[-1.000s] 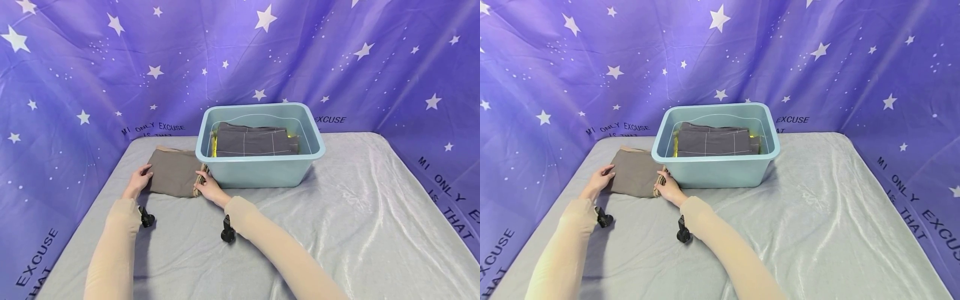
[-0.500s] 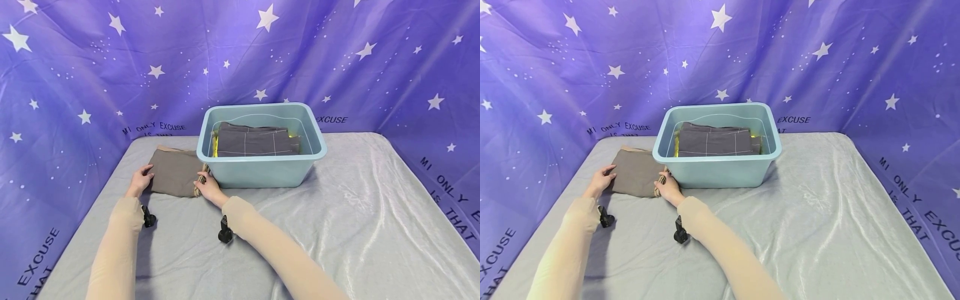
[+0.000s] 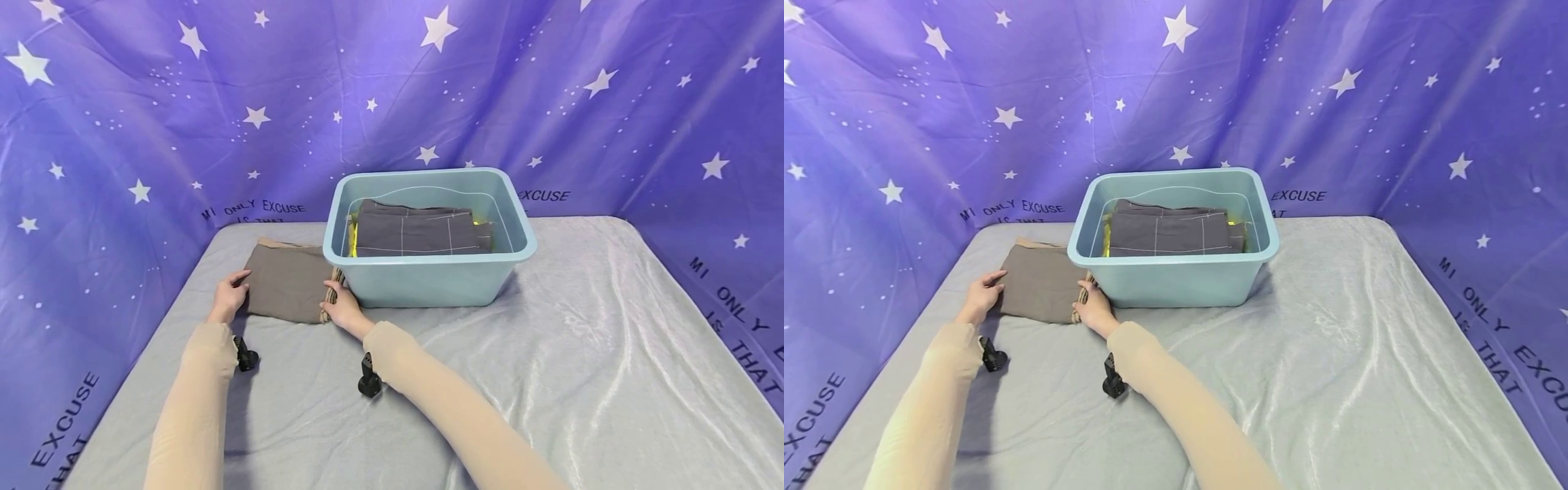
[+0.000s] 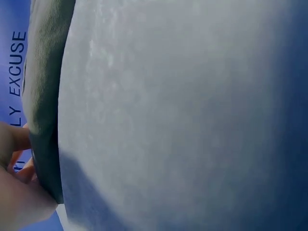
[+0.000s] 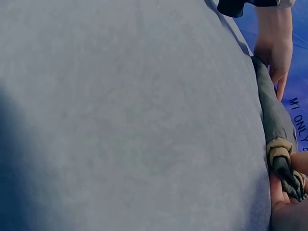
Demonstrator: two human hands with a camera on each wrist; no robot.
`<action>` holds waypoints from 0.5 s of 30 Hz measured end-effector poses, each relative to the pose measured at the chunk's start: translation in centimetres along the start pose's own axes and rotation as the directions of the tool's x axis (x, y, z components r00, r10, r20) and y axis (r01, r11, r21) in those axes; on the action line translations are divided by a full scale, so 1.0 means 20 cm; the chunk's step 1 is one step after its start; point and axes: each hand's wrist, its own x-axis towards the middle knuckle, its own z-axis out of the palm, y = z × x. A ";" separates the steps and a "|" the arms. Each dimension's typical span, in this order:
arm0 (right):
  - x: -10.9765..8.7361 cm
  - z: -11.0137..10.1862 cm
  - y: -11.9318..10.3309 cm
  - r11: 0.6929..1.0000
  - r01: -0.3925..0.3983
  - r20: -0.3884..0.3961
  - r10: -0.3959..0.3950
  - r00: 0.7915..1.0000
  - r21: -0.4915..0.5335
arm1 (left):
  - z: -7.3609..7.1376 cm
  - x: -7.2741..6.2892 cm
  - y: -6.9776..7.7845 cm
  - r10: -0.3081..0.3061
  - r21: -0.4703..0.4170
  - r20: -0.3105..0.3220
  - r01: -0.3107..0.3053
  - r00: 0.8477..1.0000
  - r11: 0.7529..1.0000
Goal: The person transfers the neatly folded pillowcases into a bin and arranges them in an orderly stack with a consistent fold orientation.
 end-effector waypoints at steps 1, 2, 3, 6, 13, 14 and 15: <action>-0.02 -0.03 -0.03 1.000 0.004 -0.001 -0.004 1.000 -0.013 | 0.00 0.00 0.00 -0.005 -0.010 -0.025 0.004 1.000 1.000; -0.04 -0.06 -0.07 1.000 -0.002 0.016 0.002 1.000 0.000 | 0.00 0.00 0.00 -0.013 -0.019 -0.047 0.012 0.999 1.000; -0.05 -0.08 -0.09 1.000 -0.003 0.017 0.003 1.000 -0.003 | 0.00 0.01 0.00 -0.024 -0.027 -0.068 0.022 0.997 0.999; -0.03 -0.04 -0.05 1.000 -0.017 -0.001 0.017 1.000 -0.011 | 0.00 0.01 0.00 -0.057 -0.075 -0.092 0.050 0.994 0.996; 0.23 0.32 0.36 1.000 0.015 -0.071 -0.015 0.997 -0.002 | -0.05 0.00 0.03 -0.156 -0.196 -0.018 0.149 0.988 0.969; 0.21 0.30 0.33 1.000 0.023 -0.075 -0.022 0.997 0.004 | -0.06 0.00 0.03 -0.164 -0.205 -0.008 0.159 0.986 0.966; 0.17 0.23 0.25 0.999 0.024 -0.063 -0.022 0.998 0.033 | -0.07 0.00 0.04 -0.170 -0.207 0.002 0.167 0.985 0.964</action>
